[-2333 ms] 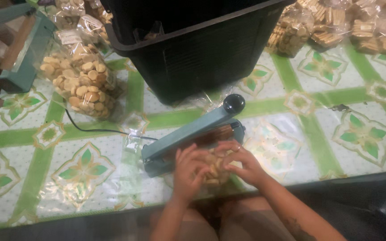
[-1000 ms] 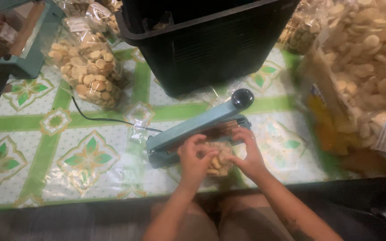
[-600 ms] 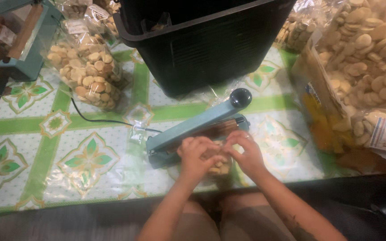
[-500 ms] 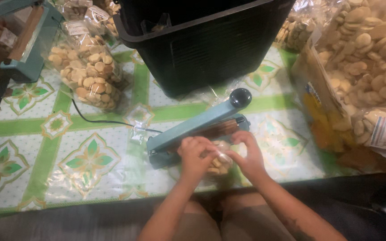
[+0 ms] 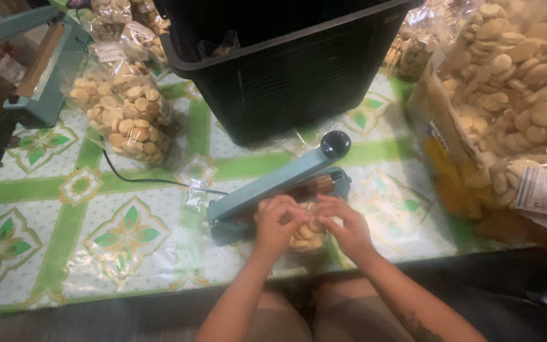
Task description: The person places bags of cookies into a heat sealer and operates the lever to seal them before placing the sealed bags into a bin.
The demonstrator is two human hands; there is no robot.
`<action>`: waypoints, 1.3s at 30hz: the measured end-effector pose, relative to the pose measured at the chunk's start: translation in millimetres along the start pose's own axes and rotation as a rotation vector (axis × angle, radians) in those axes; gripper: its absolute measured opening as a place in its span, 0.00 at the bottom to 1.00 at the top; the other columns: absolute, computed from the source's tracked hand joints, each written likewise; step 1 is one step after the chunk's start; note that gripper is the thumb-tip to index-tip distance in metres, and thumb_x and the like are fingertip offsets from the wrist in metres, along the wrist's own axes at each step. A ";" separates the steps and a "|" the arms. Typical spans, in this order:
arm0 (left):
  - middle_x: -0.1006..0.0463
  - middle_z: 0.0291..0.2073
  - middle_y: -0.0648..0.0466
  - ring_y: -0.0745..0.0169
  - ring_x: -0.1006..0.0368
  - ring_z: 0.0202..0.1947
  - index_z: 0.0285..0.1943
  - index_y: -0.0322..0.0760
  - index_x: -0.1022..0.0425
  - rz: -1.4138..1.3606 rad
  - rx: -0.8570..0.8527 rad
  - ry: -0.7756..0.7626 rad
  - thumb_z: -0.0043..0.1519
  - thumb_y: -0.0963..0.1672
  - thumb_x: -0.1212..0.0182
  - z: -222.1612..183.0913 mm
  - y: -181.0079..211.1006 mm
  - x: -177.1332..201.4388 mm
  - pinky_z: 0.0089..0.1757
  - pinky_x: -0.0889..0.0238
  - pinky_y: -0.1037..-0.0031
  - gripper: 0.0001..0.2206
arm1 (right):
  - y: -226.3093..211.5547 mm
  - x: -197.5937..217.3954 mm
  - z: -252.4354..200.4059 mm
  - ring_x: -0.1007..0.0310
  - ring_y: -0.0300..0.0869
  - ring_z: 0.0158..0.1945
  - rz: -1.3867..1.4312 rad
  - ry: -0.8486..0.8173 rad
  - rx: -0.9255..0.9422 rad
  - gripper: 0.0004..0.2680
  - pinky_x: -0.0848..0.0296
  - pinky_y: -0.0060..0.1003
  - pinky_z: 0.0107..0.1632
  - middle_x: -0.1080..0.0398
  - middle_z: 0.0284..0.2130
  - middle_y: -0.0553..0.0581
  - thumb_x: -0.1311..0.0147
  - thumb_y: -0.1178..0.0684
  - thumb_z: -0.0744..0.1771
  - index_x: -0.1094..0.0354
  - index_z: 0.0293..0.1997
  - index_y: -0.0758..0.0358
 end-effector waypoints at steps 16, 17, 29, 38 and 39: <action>0.21 0.45 0.56 0.52 0.30 0.51 0.36 0.42 0.19 -0.069 -0.026 0.132 0.48 0.46 0.24 -4.4 -3.8 -3.5 0.51 0.37 0.64 0.11 | 25.1 -26.8 -11.4 0.33 0.42 0.55 0.393 0.336 -0.079 0.03 0.34 0.37 0.60 0.37 0.54 0.56 0.43 0.65 0.66 0.31 0.33 0.65; 0.20 0.44 0.56 0.52 0.29 0.50 0.35 0.41 0.19 -0.069 -0.038 0.151 0.48 0.45 0.25 -4.7 -4.2 -4.8 0.51 0.36 0.63 0.10 | 26.7 -28.0 -11.1 0.33 0.42 0.55 0.425 0.345 -0.101 0.04 0.34 0.37 0.60 0.38 0.55 0.56 0.44 0.66 0.65 0.32 0.32 0.65; 0.19 0.39 0.53 0.53 0.26 0.45 0.31 0.40 0.21 -0.134 -0.024 0.198 0.49 0.41 0.31 -4.5 -0.6 -5.9 0.48 0.35 0.64 0.05 | 28.4 -23.9 -12.0 0.36 0.42 0.57 0.445 0.294 -0.201 0.04 0.37 0.38 0.59 0.38 0.57 0.56 0.45 0.62 0.66 0.33 0.30 0.62; 0.17 0.40 0.56 0.52 0.27 0.49 0.36 0.41 0.21 -0.039 -0.241 0.091 0.58 0.42 0.36 -2.9 13.9 2.0 0.54 0.40 0.62 0.01 | 4.6 -6.9 1.3 0.29 0.44 0.57 0.072 0.046 -0.098 0.02 0.33 0.36 0.60 0.26 0.49 0.57 0.40 0.59 0.64 0.23 0.37 0.63; 0.17 0.40 0.56 0.53 0.26 0.49 0.36 0.42 0.20 -0.057 -0.267 0.081 0.58 0.42 0.36 -1.9 18.2 3.4 0.54 0.39 0.62 0.01 | 2.6 -6.2 -2.8 0.28 0.44 0.56 0.001 0.078 -0.094 0.03 0.32 0.36 0.59 0.25 0.46 0.56 0.39 0.59 0.64 0.22 0.37 0.63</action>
Point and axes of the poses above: each hand's wrist, its own z-axis towards the middle knuckle, its own x-axis out of the back of the hand, y = z × x, the point moved 4 cm from there along z, towards the middle knuckle
